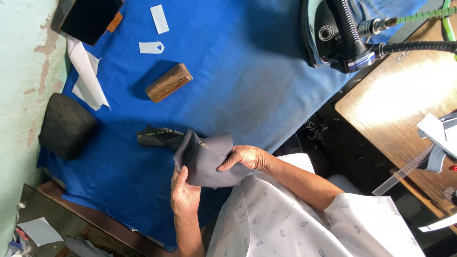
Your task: The person irons a dark fabric piece on a blue-covered table using a steam iron and a wooden pressing block. They then handle a long dark fabric strip with yellow stitching, ironing it flat, and finally place a white paper strip on the fabric and iron over it.
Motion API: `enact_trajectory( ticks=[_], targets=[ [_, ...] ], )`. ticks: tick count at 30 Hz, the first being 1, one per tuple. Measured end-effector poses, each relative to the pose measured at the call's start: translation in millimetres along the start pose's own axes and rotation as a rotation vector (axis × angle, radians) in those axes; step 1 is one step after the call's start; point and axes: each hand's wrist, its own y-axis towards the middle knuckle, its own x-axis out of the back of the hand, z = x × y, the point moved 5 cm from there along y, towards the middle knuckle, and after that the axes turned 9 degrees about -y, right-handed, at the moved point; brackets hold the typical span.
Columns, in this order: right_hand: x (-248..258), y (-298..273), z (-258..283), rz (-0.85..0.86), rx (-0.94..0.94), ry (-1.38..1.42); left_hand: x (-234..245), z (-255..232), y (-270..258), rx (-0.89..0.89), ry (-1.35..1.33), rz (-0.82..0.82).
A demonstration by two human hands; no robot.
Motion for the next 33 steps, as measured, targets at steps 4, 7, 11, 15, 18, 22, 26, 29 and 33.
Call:
enact_trajectory(
  ticks=[4,7,11,15,18,22,26,29,33],
  targets=[
    [1,4,-4,-0.042,-0.025,-0.054,23,4,-2,0.020,0.010,-0.179],
    [-2,4,-2,-0.050,-0.038,-0.064,29,3,-2,-0.001,-0.012,-0.147],
    [17,41,-51,-0.113,0.052,0.299,41,0,-2,-0.075,0.004,-0.067],
    [119,98,-171,-0.147,-0.110,0.357,69,-19,-6,-0.256,0.043,-0.153],
    [-44,8,17,-0.149,-0.177,0.439,190,-93,-4,-0.682,0.625,-0.407],
    [-56,17,14,-0.161,-0.143,0.132,444,-227,-74,-0.722,0.835,-0.600],
    [-97,3,29,-0.208,-0.158,-0.090,500,-238,-105,-0.667,0.780,-1.253],
    [-97,-7,17,-0.233,-0.227,-0.203,328,-163,-46,-0.460,1.116,-0.966],
    [-106,-21,15,-0.209,-0.286,-0.271,316,-30,54,-0.557,0.937,-0.725]
  ],
)
